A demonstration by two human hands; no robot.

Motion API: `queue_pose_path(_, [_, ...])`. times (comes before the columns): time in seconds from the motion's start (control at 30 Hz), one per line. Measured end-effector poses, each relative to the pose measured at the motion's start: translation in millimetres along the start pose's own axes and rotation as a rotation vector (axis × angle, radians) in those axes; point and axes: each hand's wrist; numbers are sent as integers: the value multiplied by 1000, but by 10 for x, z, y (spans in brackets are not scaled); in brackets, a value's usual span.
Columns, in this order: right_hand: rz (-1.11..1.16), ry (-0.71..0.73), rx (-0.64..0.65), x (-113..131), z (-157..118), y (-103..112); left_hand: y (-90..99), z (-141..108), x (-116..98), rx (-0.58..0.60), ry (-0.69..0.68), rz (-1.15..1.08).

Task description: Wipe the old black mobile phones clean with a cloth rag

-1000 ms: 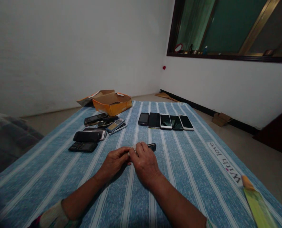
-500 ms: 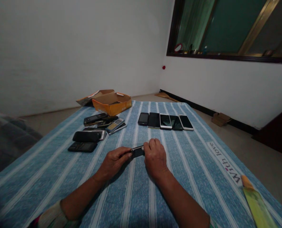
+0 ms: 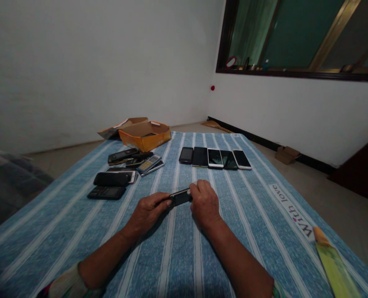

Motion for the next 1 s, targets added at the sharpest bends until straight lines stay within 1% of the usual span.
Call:
queue_pose_path(0.2, [313, -257, -51, -110, 26, -27, -4, 10, -21, -11, -22, 8])
queue_pose_path(0.3, [409, -348, -64, -165, 45, -24, -2, 11, -30, 0, -26, 14])
queue_pose_path(0.37, [407, -389, -47, -196, 48, -13, 2, 10, -32, 3, -34, 16])
queue_pose_path(0.5, [307, -417, 13, -225, 47, 28, 8, 6, -35, -13, -59, 23])
queue_pose_path(0.6, [341, -437, 35, -256, 62, 53, 9, 5, -42, -16, -61, 30])
queue_pose_path(0.67, [491, -483, 49, -295, 75, 57, 8, 4, -43, -18, -60, 34])
queue_pose_path(0.77, [847, -601, 97, -363, 71, 41, 9, 4, -36, -21, -60, 31])
queue_pose_path(0.83, [1041, -686, 128, -391, 48, 19, 12, 4, -30, -22, -65, 26])
queue_pose_path(0.9, [1179, -733, 136, -395, 16, -3, 19, 3, -33, -17, -65, 21])
queue_pose_path(1.0, [1296, -738, 97, -372, -20, -21, 34, -1, -62, 11, -49, 18])
Point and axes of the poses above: each hand's wrist, its own z-axis towards the middle knuckle, its own y-axis out of the back of the hand, x = y × z, and after that the axes turned 6 degrees about y, right-handed
